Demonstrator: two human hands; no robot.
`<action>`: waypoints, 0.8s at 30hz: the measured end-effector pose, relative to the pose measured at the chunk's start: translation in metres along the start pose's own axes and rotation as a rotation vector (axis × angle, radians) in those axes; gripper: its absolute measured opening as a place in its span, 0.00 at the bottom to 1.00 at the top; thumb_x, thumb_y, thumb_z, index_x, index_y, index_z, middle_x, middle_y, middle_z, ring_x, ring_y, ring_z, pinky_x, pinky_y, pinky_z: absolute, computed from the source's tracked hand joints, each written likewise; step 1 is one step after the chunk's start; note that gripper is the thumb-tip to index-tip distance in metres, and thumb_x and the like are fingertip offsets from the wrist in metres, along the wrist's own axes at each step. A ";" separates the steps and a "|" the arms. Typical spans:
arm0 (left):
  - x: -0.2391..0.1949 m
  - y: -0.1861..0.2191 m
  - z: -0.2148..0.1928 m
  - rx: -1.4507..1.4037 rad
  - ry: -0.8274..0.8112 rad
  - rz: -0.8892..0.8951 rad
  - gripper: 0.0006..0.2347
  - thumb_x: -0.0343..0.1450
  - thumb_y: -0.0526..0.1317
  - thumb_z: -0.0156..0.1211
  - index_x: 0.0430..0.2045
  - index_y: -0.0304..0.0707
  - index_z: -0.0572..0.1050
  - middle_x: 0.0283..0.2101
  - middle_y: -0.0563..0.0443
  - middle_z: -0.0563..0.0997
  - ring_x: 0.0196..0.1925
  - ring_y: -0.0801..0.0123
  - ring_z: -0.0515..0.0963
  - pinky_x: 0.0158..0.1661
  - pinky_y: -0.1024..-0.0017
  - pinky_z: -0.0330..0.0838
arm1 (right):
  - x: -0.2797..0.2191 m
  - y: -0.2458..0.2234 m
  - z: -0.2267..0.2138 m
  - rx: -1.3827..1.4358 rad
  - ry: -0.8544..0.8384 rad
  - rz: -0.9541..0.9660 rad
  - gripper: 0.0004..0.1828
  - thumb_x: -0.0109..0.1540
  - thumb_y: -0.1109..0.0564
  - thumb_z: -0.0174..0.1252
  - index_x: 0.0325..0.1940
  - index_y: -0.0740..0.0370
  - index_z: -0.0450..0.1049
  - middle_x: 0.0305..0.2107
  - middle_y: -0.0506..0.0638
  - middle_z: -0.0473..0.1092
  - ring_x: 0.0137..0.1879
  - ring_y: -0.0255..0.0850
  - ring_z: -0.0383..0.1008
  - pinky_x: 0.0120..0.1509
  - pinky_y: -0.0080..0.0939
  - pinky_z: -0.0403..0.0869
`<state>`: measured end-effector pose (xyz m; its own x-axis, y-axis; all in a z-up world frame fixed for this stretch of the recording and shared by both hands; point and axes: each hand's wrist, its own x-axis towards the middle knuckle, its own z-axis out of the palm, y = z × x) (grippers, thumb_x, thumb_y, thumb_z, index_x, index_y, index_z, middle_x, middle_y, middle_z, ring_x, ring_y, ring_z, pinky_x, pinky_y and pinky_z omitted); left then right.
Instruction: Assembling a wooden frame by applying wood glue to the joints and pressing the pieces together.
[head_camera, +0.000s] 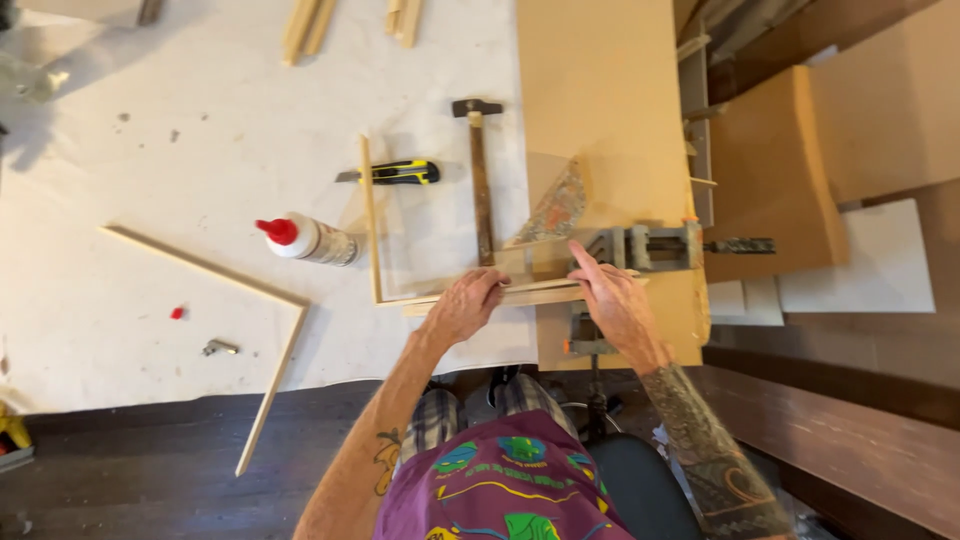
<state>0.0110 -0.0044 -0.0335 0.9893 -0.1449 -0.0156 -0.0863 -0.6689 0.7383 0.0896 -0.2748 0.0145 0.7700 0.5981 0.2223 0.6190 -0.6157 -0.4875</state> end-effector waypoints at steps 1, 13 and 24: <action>0.001 -0.011 0.006 0.004 0.006 -0.006 0.09 0.74 0.35 0.55 0.47 0.41 0.76 0.44 0.38 0.81 0.51 0.44 0.81 0.51 0.55 0.76 | 0.001 0.001 -0.002 0.005 -0.002 -0.008 0.33 0.63 0.63 0.57 0.73 0.51 0.66 0.36 0.41 0.81 0.48 0.40 0.80 0.52 0.43 0.77; 0.092 -0.136 -0.079 0.968 0.480 0.034 0.28 0.58 0.32 0.75 0.55 0.41 0.74 0.54 0.43 0.76 0.57 0.57 0.77 0.56 0.64 0.71 | 0.011 -0.008 -0.022 -0.082 -0.291 0.068 0.38 0.63 0.62 0.53 0.78 0.43 0.57 0.38 0.43 0.81 0.49 0.42 0.81 0.55 0.47 0.77; 0.144 -0.158 -0.096 0.948 0.319 0.042 0.22 0.54 0.38 0.74 0.41 0.47 0.72 0.44 0.52 0.73 0.39 0.62 0.82 0.41 0.63 0.80 | 0.011 -0.002 -0.022 -0.018 -0.266 0.076 0.37 0.63 0.61 0.55 0.77 0.43 0.60 0.39 0.40 0.81 0.50 0.37 0.82 0.60 0.43 0.77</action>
<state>0.1787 0.1501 -0.0877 0.9565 -0.0720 0.2826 -0.0421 -0.9930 -0.1105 0.1001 -0.2777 0.0363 0.7480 0.6621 -0.0452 0.5657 -0.6717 -0.4783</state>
